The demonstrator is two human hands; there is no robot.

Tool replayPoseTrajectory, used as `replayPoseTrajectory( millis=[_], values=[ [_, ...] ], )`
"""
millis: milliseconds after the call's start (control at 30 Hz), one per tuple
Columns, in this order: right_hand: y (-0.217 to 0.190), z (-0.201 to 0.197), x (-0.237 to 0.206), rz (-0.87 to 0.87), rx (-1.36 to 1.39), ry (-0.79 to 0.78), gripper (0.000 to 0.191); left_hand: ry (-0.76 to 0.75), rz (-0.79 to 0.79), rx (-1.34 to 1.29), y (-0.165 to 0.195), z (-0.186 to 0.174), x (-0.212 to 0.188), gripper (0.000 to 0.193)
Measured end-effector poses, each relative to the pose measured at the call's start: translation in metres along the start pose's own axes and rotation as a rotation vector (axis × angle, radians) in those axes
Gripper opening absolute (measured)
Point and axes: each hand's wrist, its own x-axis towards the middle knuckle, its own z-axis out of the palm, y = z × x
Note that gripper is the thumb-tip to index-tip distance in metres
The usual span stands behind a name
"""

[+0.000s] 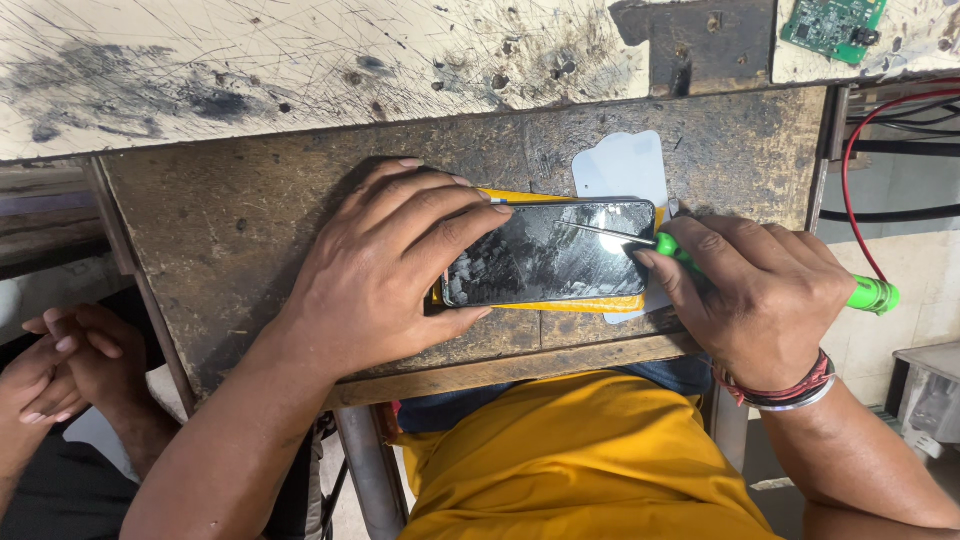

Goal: The person holds a smartphone with a shattered screen on a workbench and uses a green-handled screwdriver to pry and scrape along the cracked glass, working around the edges of the display. They reposition the phone and continue prying the broken screen throughout the clip.

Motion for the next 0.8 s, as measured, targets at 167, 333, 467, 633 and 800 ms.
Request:
replayPoseTrajectory(
  millis=[167, 333, 467, 633, 800],
  values=[
    [0.0003, 0.0000, 0.0006, -0.001, 0.005, 0.008, 0.029, -0.001, 0.001, 0.005, 0.0000, -0.0004, 0.0004, 0.081],
    [0.0017, 0.0002, 0.0014, 0.001, -0.011, 0.024, 0.027, -0.001, -0.003, 0.001, 0.0001, 0.0001, 0.0000, 0.080],
    [0.0025, -0.0002, 0.0010, -0.023, -0.029, 0.009, 0.026, -0.003, 0.010, 0.016, -0.0013, -0.0008, 0.0010, 0.079],
    [0.0012, 0.0002, 0.0012, -0.016, -0.015, 0.008, 0.026, -0.002, 0.005, 0.007, 0.0001, -0.0027, -0.0006, 0.078],
    [0.0032, 0.0006, 0.0005, -0.021, -0.005, 0.012, 0.027, -0.017, -0.001, 0.016, -0.0004, -0.0013, 0.0001, 0.079]
  ],
)
